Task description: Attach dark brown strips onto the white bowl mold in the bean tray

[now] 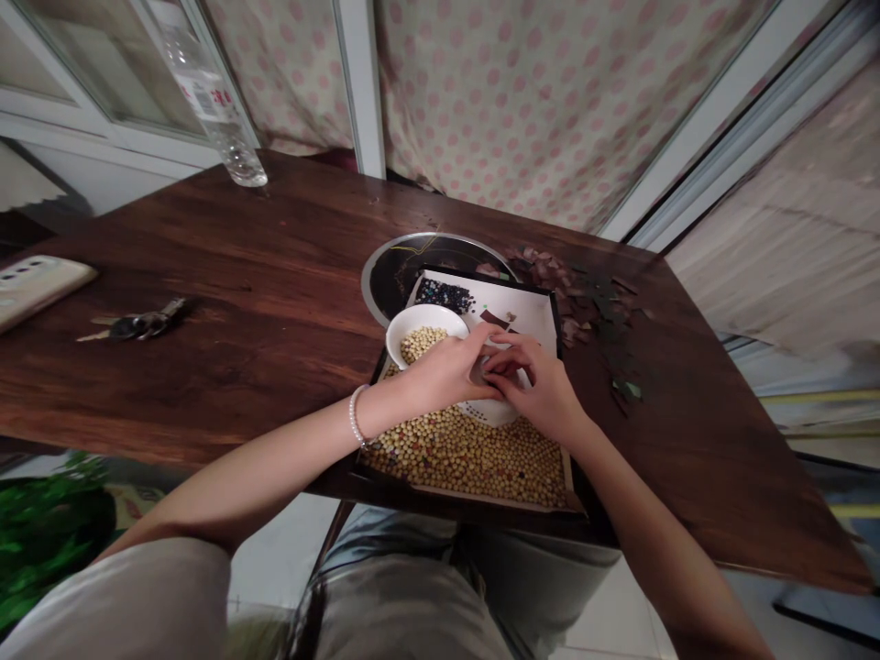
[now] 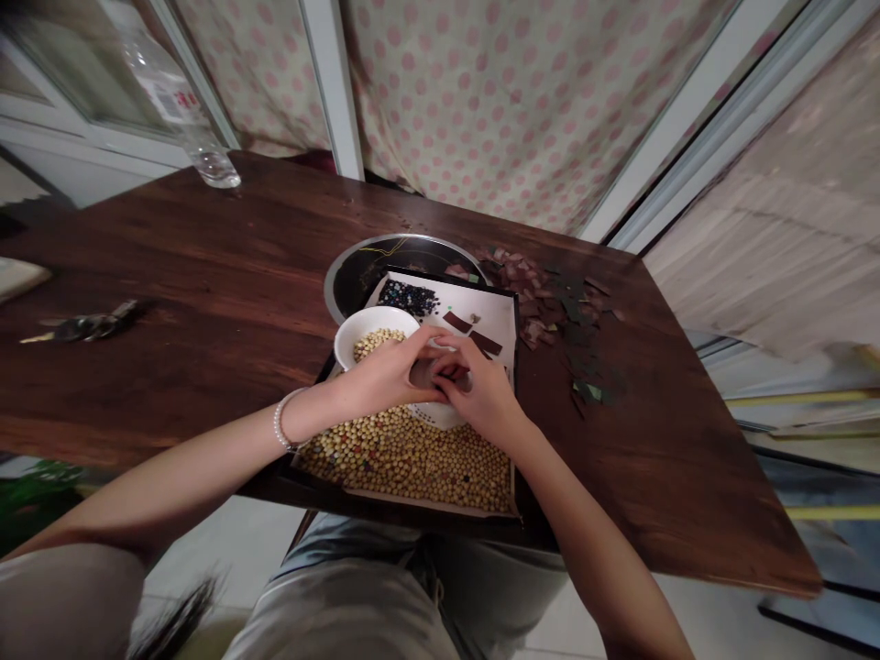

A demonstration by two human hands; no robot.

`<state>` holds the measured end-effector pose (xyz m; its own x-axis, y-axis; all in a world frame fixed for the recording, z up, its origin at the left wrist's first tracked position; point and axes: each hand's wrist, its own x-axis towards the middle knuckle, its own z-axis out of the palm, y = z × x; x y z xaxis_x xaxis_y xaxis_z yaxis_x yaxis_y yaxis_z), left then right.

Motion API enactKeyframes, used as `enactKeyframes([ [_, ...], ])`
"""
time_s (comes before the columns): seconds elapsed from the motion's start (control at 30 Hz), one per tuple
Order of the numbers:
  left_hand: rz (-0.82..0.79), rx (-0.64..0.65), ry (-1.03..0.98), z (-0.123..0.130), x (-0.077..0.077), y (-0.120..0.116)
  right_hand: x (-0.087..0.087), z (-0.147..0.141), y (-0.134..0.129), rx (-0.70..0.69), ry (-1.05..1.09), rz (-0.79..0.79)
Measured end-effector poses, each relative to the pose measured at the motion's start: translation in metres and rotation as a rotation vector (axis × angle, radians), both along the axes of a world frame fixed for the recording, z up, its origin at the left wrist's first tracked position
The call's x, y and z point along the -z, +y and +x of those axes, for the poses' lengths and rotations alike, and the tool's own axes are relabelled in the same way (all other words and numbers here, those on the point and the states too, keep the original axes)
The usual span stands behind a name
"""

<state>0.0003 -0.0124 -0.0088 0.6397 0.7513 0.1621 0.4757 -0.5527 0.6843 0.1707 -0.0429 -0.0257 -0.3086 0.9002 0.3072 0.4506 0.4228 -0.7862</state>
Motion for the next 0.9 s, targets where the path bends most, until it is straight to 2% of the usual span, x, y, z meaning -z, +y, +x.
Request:
enactKeyframes([
  [0.13,0.03,-0.028,0.037,-0.0002,0.0002,0.0002,-0.0011,0.0003,0.0019,-0.026,-0.063,0.03],
  [0.4,0.02,0.004,0.014,-0.0005,0.0004,-0.0003,-0.0085,0.0038,-0.0003,0.0,-0.084,0.063],
  [0.67,0.009,-0.001,0.02,-0.001,0.0014,0.0,-0.0058,0.0053,0.0002,0.03,-0.129,0.079],
  [0.9,-0.005,0.009,0.002,-0.0006,-0.0001,0.0003,-0.0072,0.0055,-0.0003,0.033,-0.255,0.146],
])
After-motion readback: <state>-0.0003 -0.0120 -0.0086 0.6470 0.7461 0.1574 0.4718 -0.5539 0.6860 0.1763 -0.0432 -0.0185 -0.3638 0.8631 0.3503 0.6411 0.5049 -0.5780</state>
